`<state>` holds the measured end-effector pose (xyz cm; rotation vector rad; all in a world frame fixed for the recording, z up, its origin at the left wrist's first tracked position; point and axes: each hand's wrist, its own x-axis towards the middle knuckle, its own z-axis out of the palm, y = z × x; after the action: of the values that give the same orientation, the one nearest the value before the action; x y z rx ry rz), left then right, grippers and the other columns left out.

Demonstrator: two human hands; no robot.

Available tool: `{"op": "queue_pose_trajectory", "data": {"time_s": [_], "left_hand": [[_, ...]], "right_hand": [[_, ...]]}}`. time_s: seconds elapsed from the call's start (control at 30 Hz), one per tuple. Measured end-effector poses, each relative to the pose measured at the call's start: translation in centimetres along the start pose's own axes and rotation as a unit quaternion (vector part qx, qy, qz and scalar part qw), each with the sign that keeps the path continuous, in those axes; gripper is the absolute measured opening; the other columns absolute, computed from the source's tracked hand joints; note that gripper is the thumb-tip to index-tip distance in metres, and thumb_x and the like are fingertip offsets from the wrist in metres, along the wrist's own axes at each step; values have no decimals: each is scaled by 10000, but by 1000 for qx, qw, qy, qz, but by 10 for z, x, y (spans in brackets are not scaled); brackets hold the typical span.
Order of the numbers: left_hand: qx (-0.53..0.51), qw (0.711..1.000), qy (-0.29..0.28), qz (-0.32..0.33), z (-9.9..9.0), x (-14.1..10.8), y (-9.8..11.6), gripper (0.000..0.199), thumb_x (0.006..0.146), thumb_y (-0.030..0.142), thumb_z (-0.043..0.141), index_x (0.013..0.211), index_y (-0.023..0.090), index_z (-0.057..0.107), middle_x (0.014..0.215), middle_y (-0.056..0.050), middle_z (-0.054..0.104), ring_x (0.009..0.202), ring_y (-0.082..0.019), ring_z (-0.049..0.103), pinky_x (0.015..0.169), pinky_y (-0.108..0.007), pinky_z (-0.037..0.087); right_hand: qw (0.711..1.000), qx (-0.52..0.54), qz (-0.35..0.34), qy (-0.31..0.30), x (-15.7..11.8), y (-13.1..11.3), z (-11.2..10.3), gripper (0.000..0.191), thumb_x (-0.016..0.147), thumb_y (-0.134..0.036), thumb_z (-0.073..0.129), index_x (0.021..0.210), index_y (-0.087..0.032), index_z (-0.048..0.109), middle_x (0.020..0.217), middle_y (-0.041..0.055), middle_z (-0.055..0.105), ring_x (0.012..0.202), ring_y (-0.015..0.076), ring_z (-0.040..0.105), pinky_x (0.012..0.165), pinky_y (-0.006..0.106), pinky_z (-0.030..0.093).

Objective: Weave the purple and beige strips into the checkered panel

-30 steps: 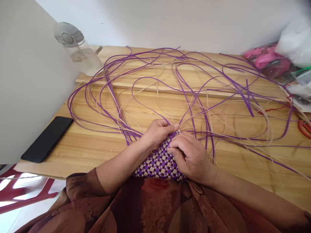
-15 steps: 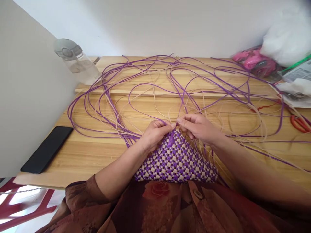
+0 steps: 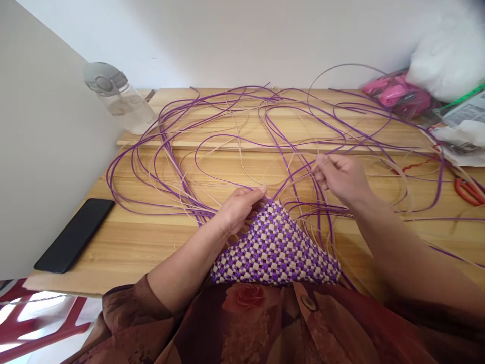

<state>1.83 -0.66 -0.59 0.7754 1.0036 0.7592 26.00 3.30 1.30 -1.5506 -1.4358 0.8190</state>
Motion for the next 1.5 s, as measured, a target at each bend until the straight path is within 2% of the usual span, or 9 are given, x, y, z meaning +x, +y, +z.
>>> {"op": "queue_pose_trajectory", "data": {"time_s": [0.07,0.2,0.43,0.57,0.7,0.9,1.13,1.3,1.5], "left_hand": [[14,1000,4,-1,-2,0,1,510,680,655,691,688,146,668,580,-13,588,489,-99,481,480,-234,305],[69,996,-52,35,-4,-2,3,481,706,613,706,689,133,669,561,4,552,483,-75,423,488,-233,267],[96,991,-58,67,-4,-4,5,294,647,371,820,779,131,712,662,-5,643,577,-89,502,573,-234,336],[80,991,-95,49,-7,-7,10,319,615,309,845,849,133,719,736,-22,681,625,-97,548,609,-231,374],[90,990,-104,37,-9,-7,11,353,699,468,770,795,135,705,653,-10,629,542,-87,501,536,-229,335],[153,982,-31,102,-6,-4,8,455,757,590,657,648,152,597,530,39,461,474,-69,354,490,-233,247],[302,925,92,210,-9,-2,8,455,859,524,536,592,158,570,557,3,511,554,-110,425,540,-246,293],[320,920,115,195,-11,4,3,403,858,453,529,607,150,618,585,-28,593,578,-133,502,567,-251,338],[223,957,99,159,-11,11,-2,426,806,515,595,594,146,626,523,-8,556,507,-113,466,525,-246,329]], "right_hand": [[987,-70,-124,-73,-18,-8,12,245,903,-375,578,847,-164,690,682,36,635,533,121,548,492,254,416],[890,-187,-390,-145,-32,-13,30,185,904,-195,563,1026,-193,702,940,60,677,842,164,627,752,291,493],[828,-274,-468,-144,-21,-4,33,222,918,-152,509,1068,-173,672,1096,96,664,995,200,612,859,336,502],[843,-268,-454,-105,-22,-3,30,217,897,-137,527,1046,-187,675,1013,72,705,948,207,621,861,362,495],[859,-262,-422,-123,-29,-16,25,171,842,-133,570,949,-190,690,906,64,710,931,232,608,886,407,452],[944,-105,-175,-258,-41,-38,35,215,900,-364,554,882,-176,657,797,21,667,724,147,591,678,274,448],[928,-7,33,-371,-25,-39,59,334,739,-480,684,679,-163,596,627,-24,518,575,95,422,543,240,297],[945,111,94,-292,-35,-38,71,295,664,-369,695,591,-165,494,587,-47,425,563,72,350,545,236,258],[956,71,69,-275,-43,-33,62,277,734,-401,661,650,-155,567,595,-38,448,562,80,358,544,240,273]]}}
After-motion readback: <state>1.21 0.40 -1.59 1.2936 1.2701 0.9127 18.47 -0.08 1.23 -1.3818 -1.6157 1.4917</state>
